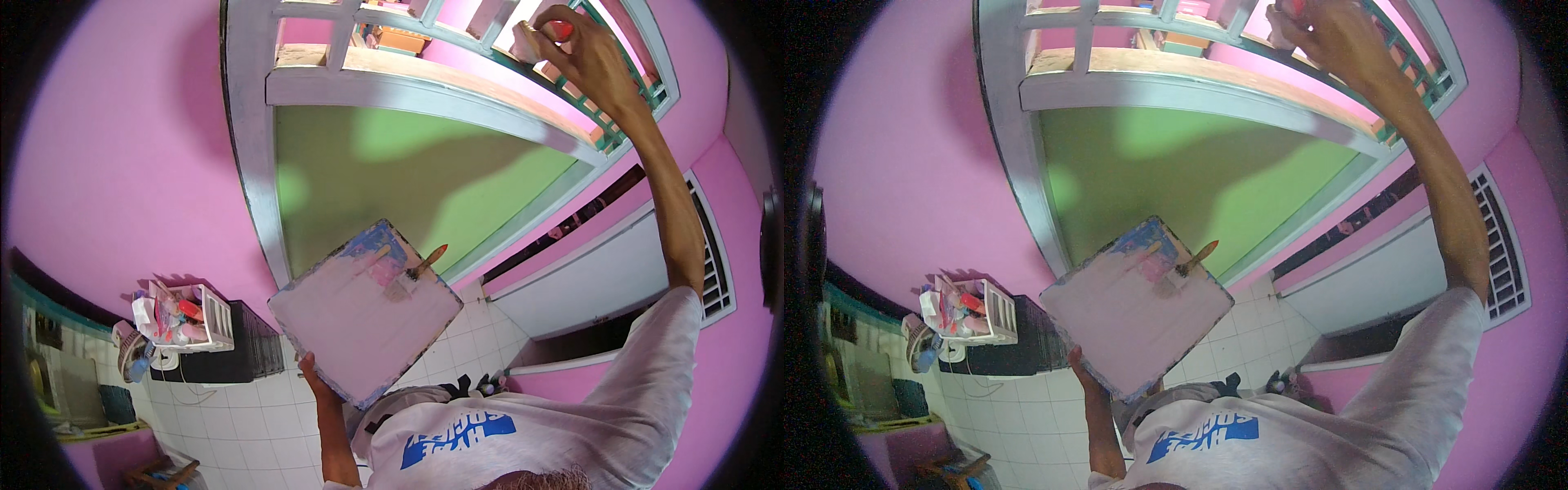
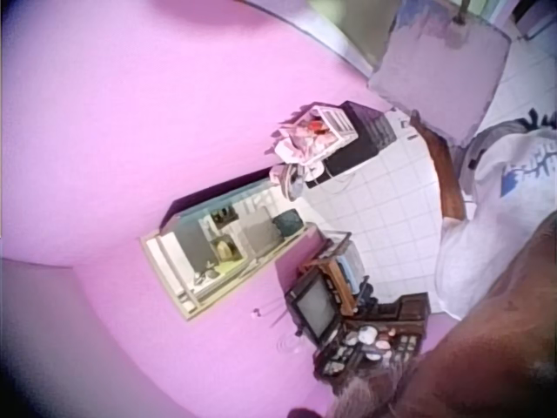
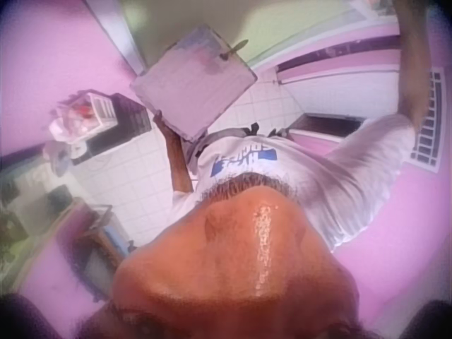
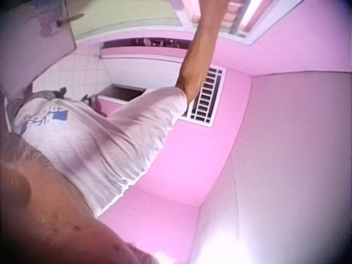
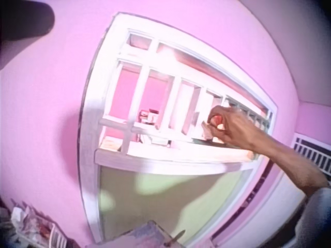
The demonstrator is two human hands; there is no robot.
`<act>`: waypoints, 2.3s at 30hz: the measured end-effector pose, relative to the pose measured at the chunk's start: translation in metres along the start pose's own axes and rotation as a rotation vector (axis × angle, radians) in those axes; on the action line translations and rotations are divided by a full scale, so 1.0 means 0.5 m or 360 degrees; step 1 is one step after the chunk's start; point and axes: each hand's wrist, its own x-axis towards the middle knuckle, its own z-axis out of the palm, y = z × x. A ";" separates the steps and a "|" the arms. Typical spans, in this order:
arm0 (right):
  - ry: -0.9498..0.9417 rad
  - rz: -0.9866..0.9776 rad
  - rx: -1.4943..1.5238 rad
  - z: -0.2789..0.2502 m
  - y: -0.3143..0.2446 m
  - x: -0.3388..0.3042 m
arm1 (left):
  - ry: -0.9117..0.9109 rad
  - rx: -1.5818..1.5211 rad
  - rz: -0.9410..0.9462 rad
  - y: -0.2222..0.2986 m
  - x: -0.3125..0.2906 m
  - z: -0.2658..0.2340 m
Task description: The person paints the upper window frame white using a brush and a paint tray. They repeatedly dip the brush into the tray and apply paint to the frame's horizontal and vertical bars.
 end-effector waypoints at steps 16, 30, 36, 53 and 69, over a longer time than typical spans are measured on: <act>0.0194 -0.0019 0.0138 0.022 0.035 0.009 | -0.0061 0.0033 -0.0045 0.003 0.017 0.035; 0.0356 0.0021 0.0324 -0.017 -0.002 -0.016 | -0.0091 -0.0086 -0.0050 -0.017 0.032 0.005; 0.0309 0.0283 0.0303 -0.020 -0.004 -0.025 | -0.0059 -0.0017 0.0062 -0.020 0.042 0.008; 0.0437 0.0017 0.0152 0.021 0.068 -0.015 | -0.0106 0.0005 0.0061 -0.023 0.045 0.010; 0.0405 -0.0686 -0.0582 0.004 0.074 -0.008 | -0.0060 -0.0147 0.0026 -0.052 0.070 -0.016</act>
